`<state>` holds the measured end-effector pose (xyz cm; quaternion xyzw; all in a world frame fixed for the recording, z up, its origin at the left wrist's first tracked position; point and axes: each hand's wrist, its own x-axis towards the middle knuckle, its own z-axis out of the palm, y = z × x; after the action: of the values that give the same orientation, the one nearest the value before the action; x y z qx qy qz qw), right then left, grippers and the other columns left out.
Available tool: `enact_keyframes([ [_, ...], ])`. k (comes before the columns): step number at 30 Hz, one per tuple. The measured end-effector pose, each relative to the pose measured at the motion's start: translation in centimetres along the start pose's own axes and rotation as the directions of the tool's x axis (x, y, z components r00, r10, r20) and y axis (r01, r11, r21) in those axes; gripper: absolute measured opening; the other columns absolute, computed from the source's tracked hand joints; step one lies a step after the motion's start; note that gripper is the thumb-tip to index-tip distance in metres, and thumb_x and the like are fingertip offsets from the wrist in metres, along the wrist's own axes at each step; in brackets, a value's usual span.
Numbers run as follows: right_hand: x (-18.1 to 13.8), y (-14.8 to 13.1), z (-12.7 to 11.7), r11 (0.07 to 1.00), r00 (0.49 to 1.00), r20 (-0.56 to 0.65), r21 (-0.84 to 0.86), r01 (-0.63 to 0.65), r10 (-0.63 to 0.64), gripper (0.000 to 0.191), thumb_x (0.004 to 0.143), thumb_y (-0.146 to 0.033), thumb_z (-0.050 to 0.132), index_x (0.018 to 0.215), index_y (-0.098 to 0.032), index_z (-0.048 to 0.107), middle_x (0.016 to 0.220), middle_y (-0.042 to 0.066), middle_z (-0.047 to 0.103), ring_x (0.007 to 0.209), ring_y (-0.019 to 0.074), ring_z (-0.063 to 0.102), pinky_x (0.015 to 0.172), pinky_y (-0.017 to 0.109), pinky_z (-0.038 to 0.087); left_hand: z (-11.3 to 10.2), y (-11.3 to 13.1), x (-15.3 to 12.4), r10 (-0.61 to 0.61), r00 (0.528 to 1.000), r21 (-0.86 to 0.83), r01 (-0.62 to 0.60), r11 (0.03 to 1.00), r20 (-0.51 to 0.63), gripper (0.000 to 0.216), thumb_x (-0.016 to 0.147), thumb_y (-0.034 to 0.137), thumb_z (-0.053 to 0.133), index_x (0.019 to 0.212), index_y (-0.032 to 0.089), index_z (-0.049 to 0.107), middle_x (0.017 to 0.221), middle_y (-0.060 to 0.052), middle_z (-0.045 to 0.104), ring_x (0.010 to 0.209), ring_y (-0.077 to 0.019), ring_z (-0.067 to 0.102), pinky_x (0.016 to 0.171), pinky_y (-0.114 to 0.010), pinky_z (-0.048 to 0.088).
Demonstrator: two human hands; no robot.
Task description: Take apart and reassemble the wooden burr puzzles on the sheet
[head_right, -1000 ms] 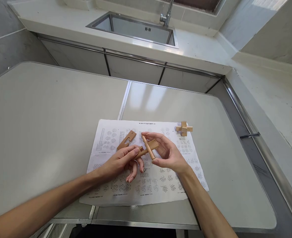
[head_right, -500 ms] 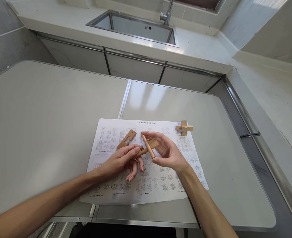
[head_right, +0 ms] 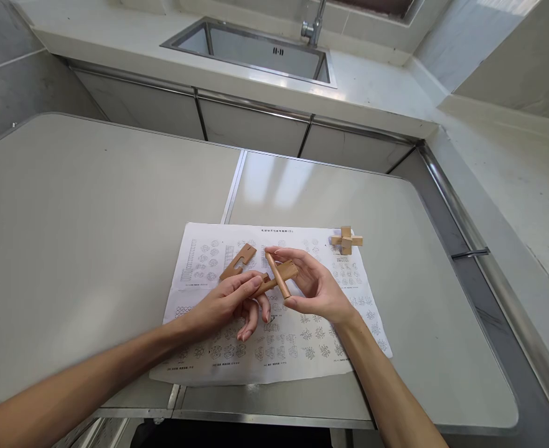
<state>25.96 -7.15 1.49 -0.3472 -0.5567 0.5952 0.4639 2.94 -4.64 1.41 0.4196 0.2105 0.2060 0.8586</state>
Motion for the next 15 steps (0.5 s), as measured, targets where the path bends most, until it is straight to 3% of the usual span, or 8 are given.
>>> enact_keyframes([
  [8, 0.1, 0.0, -0.4, 0.999, 1.0, 0.019, -0.04, -0.012, 0.013, 0.072, 0.081, -0.046, 0.091, 0.146, -0.035, 0.061, 0.16, 0.008, 0.055, 0.153, 0.0369, 0.045, 0.125, 0.059, 0.041, 0.1, 0.0, 0.0, -0.009, 1.0, 0.004, 0.009, 1.0, -0.011, 0.038, 0.106, 0.057, 0.055, 0.102, 0.019, 0.051, 0.084, -0.004, 0.074, 0.046, -0.0095, 0.063, 0.043, -0.02, 0.048],
  [15, 0.2, 0.0, -0.5, 0.999, 0.999, -0.052, 0.05, -0.013, 0.016, 0.069, 0.087, -0.072, 0.075, 0.144, -0.034, 0.065, 0.159, 0.008, 0.056, 0.153, 0.0393, 0.044, 0.124, 0.058, 0.042, 0.3, 1.2, -0.5, 0.037, 0.999, 0.067, -0.034, 0.997, -0.036, 0.036, 0.108, 0.054, 0.051, 0.108, 0.018, 0.052, 0.083, -0.004, 0.073, 0.045, -0.0105, 0.063, 0.043, -0.021, 0.046],
])
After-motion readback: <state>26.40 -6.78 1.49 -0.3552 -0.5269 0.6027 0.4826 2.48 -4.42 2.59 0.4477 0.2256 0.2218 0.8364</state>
